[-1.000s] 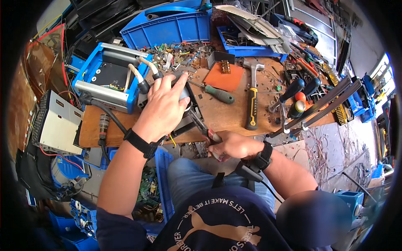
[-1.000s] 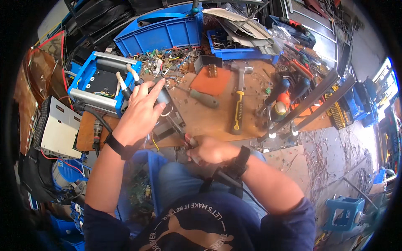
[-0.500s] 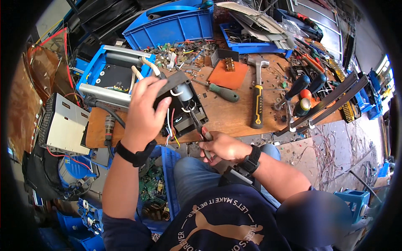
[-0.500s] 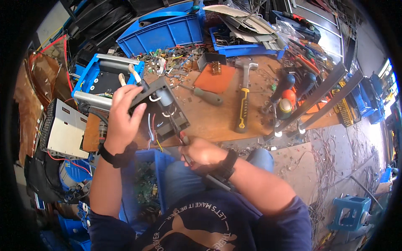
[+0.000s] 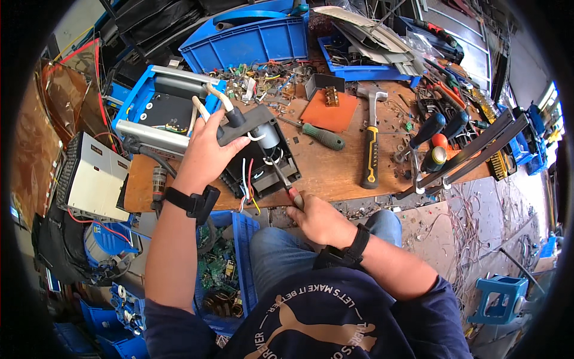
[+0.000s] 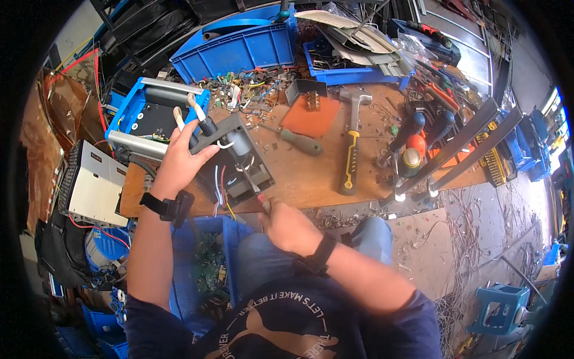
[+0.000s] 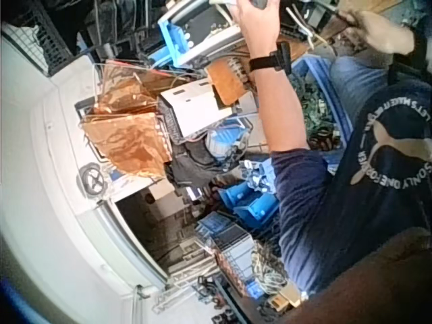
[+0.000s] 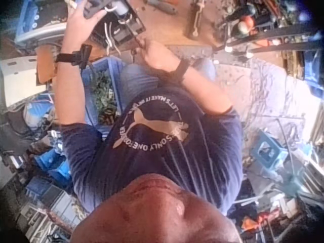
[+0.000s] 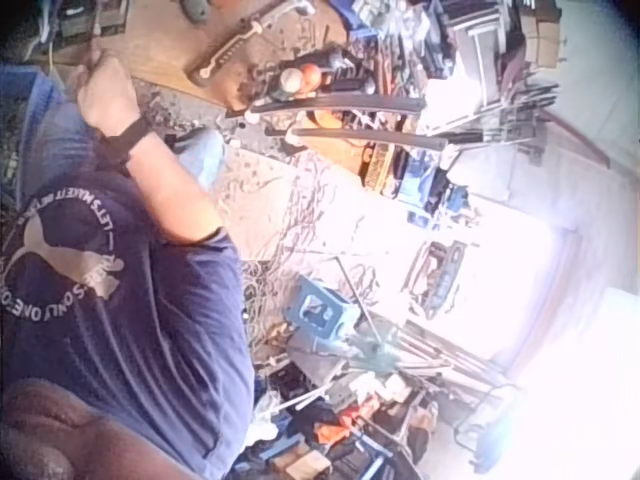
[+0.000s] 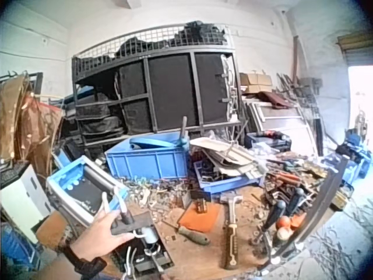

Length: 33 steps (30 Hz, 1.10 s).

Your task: The person uses pliers to strip insulation from wires and cut components inside a small black electrical box. They manipulate the internal wiring and components, occasionally adjusting the box's position on the workbench.

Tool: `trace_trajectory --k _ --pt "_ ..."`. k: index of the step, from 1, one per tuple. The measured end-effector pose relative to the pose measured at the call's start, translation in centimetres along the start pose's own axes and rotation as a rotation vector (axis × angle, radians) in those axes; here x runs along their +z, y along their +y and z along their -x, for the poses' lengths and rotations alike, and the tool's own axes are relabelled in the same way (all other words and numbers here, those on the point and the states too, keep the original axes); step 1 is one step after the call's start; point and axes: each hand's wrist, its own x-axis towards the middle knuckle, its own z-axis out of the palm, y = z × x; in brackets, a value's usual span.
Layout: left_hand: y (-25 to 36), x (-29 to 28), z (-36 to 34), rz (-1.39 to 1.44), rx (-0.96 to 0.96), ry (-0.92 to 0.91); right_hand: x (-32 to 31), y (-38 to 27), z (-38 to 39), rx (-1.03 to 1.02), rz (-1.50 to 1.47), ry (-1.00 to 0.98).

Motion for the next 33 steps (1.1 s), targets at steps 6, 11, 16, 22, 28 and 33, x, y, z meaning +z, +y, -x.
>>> trace_trajectory --k 6,11,16,22,28,33 --pt "0.0 0.1 -0.1 0.020 -0.019 -0.014 0.1 0.3 -0.4 -0.007 0.536 0.302" --pt "-0.4 0.1 0.1 0.022 -0.002 -0.010 0.1 0.4 -0.1 -0.031 0.539 0.303" --pt "0.1 0.3 0.2 0.038 0.003 0.015 -0.2 1.0 0.2 0.060 -0.183 -0.014" --pt "0.1 0.2 0.3 0.034 -0.005 0.011 0.6 2.8 -0.9 0.022 -0.474 -0.097" --pt "-0.2 0.4 0.2 0.035 0.006 0.012 -0.7 1.8 -0.8 0.128 -0.734 -0.288" --pt "-0.5 0.5 -0.1 0.006 0.012 0.007 -0.5 1.9 -0.5 0.147 -0.827 -0.310"
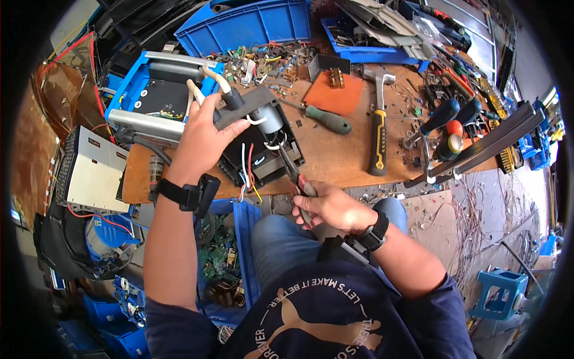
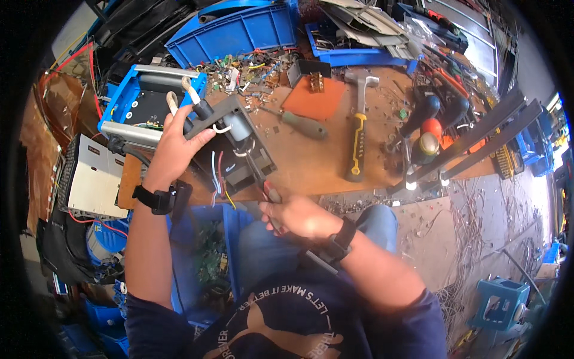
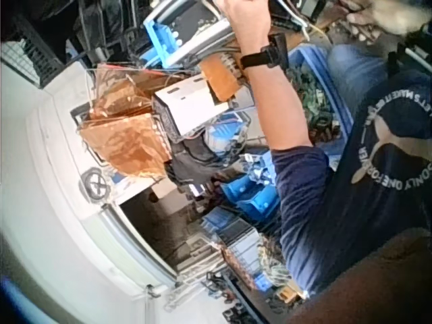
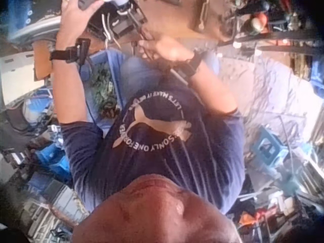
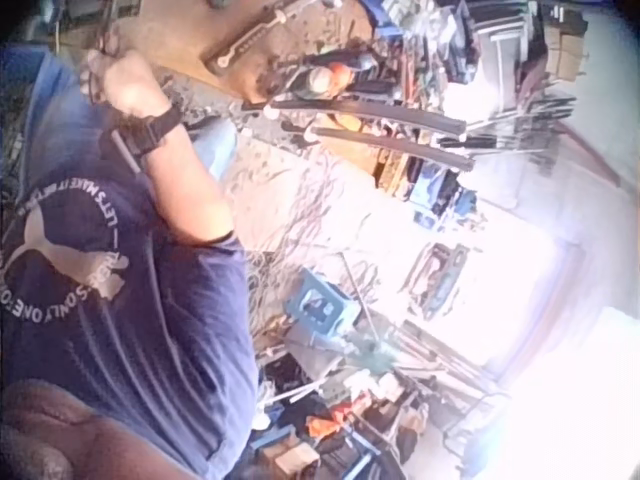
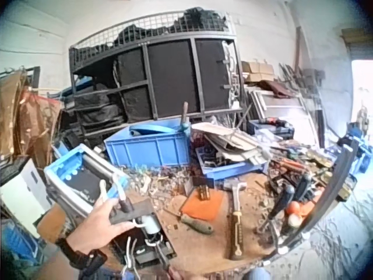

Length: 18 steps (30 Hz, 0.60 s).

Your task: The person uses pliers to strip insulation from wires and cut components inside a small black electrical box. They manipulate the internal wiring and components, occasionally adjusting the box's position on the workbench.

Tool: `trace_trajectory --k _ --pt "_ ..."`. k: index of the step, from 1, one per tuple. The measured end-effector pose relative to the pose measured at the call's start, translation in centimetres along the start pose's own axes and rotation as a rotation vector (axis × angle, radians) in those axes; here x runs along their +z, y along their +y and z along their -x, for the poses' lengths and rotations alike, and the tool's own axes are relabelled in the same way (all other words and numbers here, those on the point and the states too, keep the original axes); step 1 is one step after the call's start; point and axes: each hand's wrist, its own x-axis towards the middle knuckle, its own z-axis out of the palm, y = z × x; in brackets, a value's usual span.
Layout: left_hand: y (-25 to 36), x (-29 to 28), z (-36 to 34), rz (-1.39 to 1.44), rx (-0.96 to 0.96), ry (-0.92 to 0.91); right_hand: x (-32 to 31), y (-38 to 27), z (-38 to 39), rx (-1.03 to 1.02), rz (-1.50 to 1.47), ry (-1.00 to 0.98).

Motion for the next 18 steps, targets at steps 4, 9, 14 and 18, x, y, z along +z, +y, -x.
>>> trace_trajectory --k 4,9,14,18 --pt "0.0 -0.1 -0.5 -0.031 -0.015 -0.019 1.2 1.0 -0.4 -0.176 0.485 0.254" --pt "-0.3 0.0 -0.7 -0.031 -0.031 -0.038 2.6 -0.7 0.8 -0.272 0.781 0.442" --pt "0.2 0.0 -1.0 -0.031 -0.053 -0.059 2.5 -0.2 0.2 -0.326 1.135 0.581" --pt "-0.2 -0.1 -1.2 -0.022 -0.060 -0.062 2.6 -0.3 0.0 -0.392 1.371 0.680"
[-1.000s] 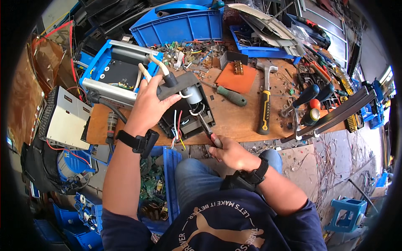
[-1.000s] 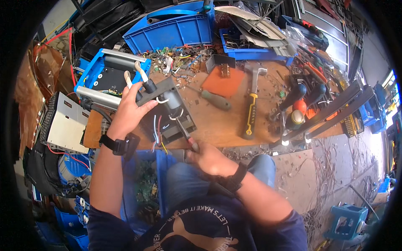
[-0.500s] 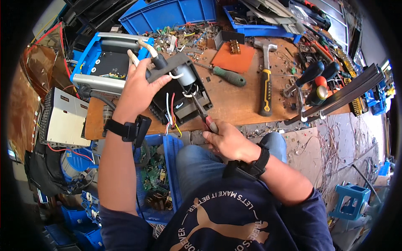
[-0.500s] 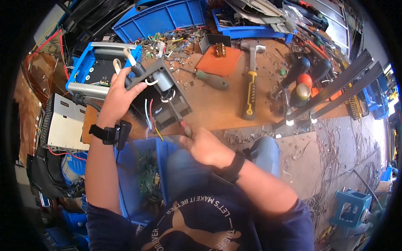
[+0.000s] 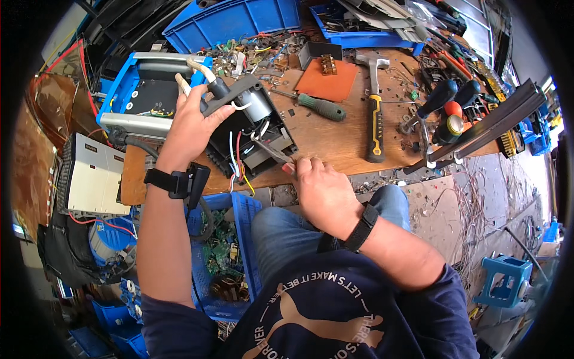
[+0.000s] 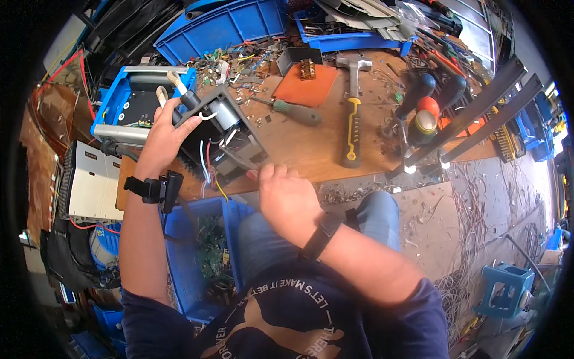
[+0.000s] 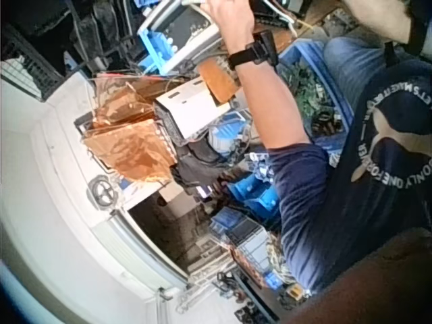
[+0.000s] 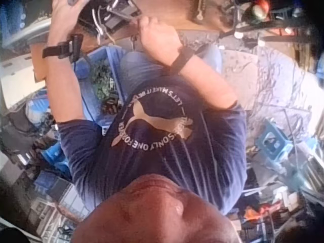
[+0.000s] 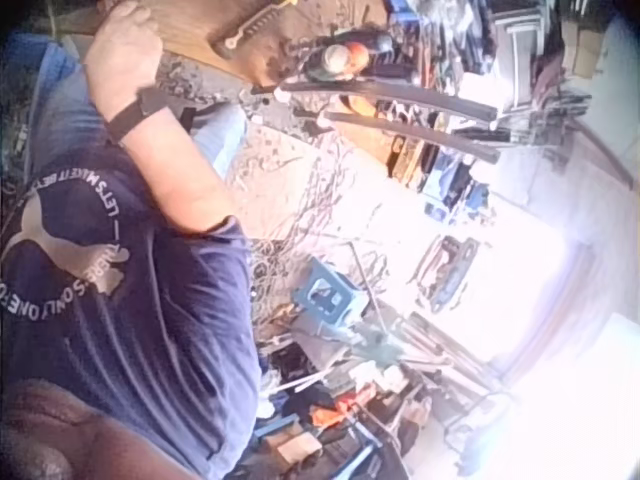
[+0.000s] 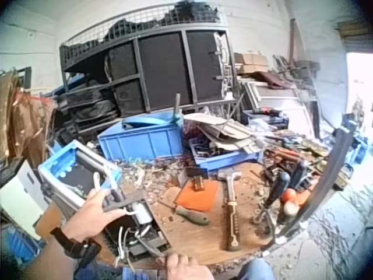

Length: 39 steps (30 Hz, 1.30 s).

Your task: The person uses pliers to strip insulation from wires and cut components inside a small black electrical box. They manipulate the internal wiring and components, occasionally adjusting the box's position on the workbench.

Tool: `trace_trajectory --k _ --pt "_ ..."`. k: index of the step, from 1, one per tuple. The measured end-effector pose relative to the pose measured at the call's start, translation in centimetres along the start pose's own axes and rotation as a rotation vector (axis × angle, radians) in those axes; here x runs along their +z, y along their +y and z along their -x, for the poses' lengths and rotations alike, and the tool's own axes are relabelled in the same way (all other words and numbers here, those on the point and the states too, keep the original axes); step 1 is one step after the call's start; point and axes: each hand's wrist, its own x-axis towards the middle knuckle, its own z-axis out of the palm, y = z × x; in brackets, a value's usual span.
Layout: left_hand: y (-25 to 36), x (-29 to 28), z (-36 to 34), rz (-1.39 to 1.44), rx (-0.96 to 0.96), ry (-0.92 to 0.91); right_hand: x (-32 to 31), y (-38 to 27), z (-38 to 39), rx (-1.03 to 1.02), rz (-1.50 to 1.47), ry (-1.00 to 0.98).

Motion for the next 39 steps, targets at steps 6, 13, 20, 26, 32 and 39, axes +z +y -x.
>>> trace_trajectory --k 6,13,20,26,32,39 --pt "-0.2 0.0 -0.2 -0.024 0.002 -0.007 -0.5 -0.2 -0.2 0.027 0.034 0.010" --pt "-0.5 0.0 -0.5 -0.024 -0.006 -0.017 -1.5 -1.2 -0.9 0.001 0.237 0.083" --pt "0.1 -0.1 -0.5 -0.053 -0.031 -0.038 -4.5 -3.6 -2.2 -0.034 0.661 -0.009" --pt "-0.1 -0.2 -0.4 -0.023 -0.010 -0.023 -5.0 -3.0 -2.2 -0.057 0.634 -0.021" --pt "-0.2 -0.2 -0.4 -0.022 -0.041 -0.026 -3.1 -1.8 -1.8 -0.036 0.518 0.020" --pt "-0.5 -0.2 -0.6 -0.041 -0.025 -0.028 -4.1 -3.3 -2.2 -0.041 0.665 -0.005"
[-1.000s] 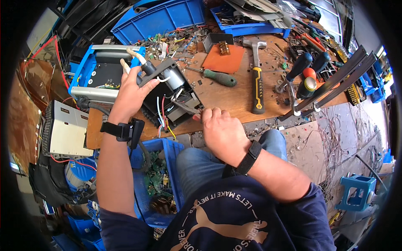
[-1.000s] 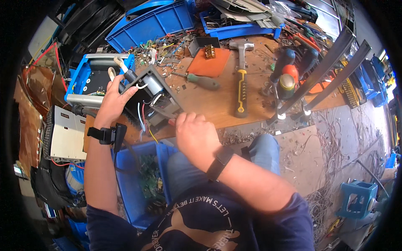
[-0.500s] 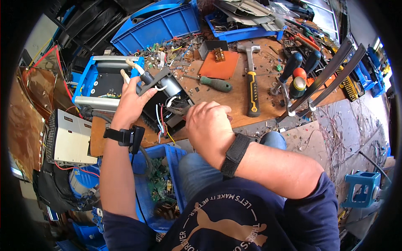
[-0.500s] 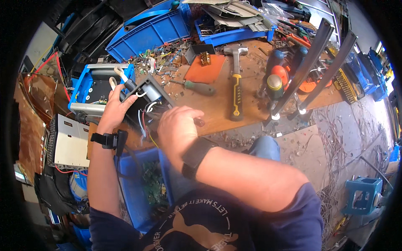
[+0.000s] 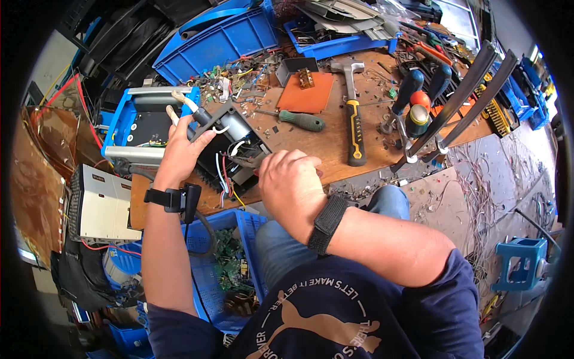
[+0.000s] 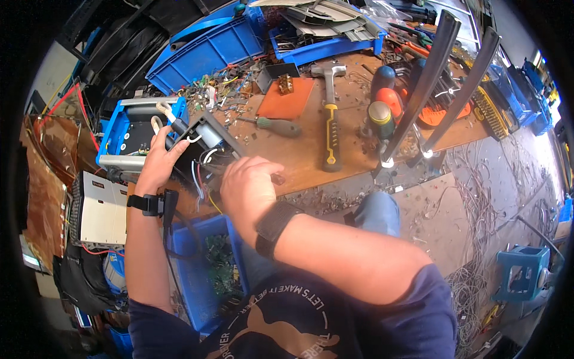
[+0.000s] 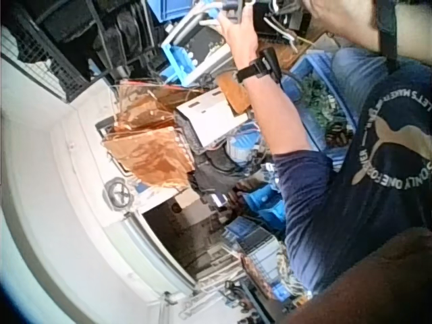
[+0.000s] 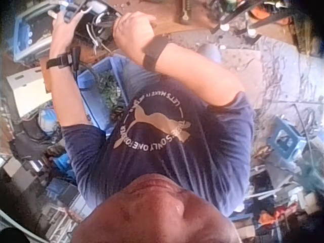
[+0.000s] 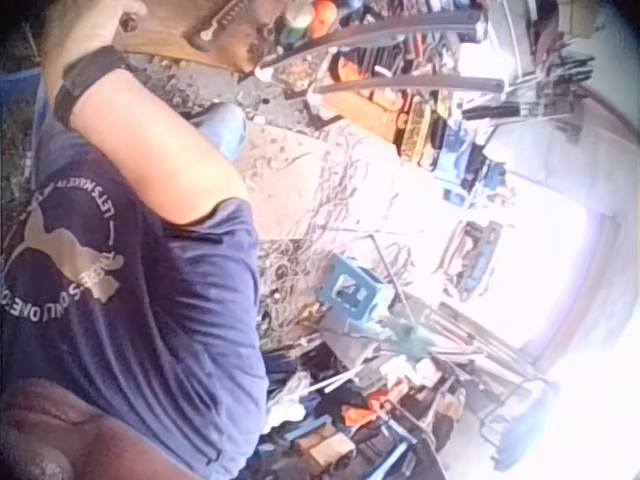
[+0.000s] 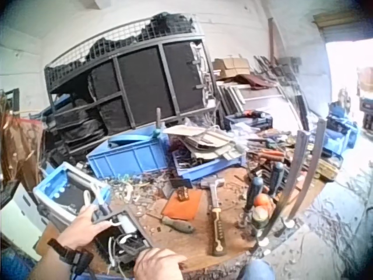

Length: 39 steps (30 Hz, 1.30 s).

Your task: The person uses pliers to strip insulation from wires and cut components inside a small black electrical box. They manipulate the internal wiring and components, occasionally adjusting the box's position on the workbench.

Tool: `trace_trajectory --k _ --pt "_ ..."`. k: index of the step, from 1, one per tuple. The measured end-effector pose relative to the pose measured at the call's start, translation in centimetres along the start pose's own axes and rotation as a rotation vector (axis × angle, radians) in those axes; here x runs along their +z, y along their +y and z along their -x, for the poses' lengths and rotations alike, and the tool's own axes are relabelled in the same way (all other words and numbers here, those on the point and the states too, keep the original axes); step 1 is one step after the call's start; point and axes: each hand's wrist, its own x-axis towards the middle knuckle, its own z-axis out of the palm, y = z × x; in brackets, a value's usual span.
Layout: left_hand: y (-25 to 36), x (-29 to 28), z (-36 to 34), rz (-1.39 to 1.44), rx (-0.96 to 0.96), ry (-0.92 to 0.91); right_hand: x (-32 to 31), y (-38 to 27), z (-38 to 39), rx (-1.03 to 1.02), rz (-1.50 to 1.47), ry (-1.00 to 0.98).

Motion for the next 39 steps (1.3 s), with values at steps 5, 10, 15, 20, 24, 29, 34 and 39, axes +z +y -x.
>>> trace_trajectory --k 5,10,15,20,24,29,34,39 --pt "-0.1 0.1 -0.1 -0.005 0.013 0.009 0.4 -0.3 0.7 0.006 -0.009 0.012" --pt "0.3 -0.1 0.1 -0.017 0.011 0.010 1.0 -0.2 1.0 -0.014 0.071 0.098" --pt "0.6 -0.4 0.2 -0.060 -0.003 -0.035 1.5 -0.4 1.1 0.028 -0.051 0.064" --pt "0.9 -0.3 0.2 -0.039 -0.006 -0.037 2.2 -0.2 1.2 0.059 -0.224 0.028" --pt "0.5 -0.4 0.4 -0.027 -0.004 -0.030 3.3 1.4 1.5 0.036 -0.719 -0.053" --pt "0.7 -0.3 0.5 -0.013 -0.010 -0.021 4.7 2.3 1.6 -0.002 -1.179 -0.330" --pt "0.9 -0.5 0.5 0.017 -0.002 -0.030 8.6 1.7 1.1 -0.027 -1.781 -0.588" --pt "0.6 -0.4 0.6 0.016 0.012 -0.018 8.3 2.3 1.1 0.031 -2.200 -0.955"
